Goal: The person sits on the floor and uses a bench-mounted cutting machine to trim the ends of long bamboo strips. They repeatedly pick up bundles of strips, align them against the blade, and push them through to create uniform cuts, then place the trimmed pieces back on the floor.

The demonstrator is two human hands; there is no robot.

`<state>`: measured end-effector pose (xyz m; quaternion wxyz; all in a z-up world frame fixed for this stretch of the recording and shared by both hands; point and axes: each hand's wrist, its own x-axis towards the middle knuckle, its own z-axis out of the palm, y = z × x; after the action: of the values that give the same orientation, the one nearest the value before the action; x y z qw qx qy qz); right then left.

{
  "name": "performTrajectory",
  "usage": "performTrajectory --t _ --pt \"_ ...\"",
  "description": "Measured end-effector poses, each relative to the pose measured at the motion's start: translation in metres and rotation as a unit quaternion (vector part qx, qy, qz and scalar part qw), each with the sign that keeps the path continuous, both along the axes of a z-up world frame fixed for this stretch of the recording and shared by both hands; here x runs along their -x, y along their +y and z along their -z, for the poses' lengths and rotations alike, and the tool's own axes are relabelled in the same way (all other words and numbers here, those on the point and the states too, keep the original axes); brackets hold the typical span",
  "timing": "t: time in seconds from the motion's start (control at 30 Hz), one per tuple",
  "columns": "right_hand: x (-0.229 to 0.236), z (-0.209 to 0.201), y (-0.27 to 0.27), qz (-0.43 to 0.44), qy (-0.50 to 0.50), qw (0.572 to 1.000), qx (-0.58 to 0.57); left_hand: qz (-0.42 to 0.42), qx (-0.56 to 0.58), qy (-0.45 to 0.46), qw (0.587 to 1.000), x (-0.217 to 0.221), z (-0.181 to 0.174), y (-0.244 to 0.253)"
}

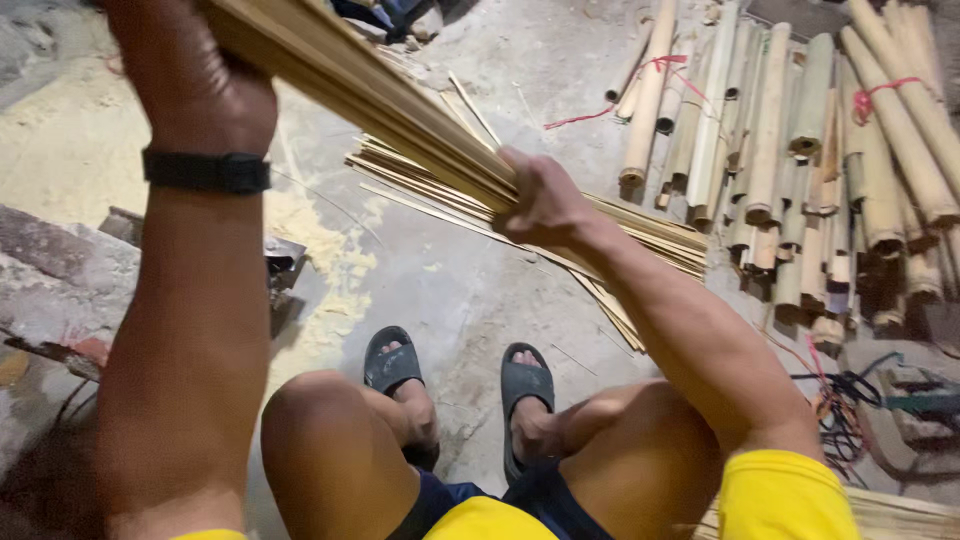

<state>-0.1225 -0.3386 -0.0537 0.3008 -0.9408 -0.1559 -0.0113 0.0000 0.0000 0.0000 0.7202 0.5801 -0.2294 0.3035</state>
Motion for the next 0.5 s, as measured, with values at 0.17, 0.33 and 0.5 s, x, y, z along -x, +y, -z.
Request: performTrajectory --t 0.17,0.33,0.5 --pt "0.044 0.019 -0.037 0.001 0.002 0.984 0.179 0.138 0.319 0.265 0.9 0.045 0.055 -0.02" --pt "0.061 0.061 -0.057 0.039 0.216 0.955 0.2 0.16 0.329 0.37 0.854 0.052 0.15 -0.042" --pt "0.057 0.151 -0.056 -0.081 0.226 0.958 0.155 0.052 0.375 0.5 0.779 0.055 0.271 -0.031"
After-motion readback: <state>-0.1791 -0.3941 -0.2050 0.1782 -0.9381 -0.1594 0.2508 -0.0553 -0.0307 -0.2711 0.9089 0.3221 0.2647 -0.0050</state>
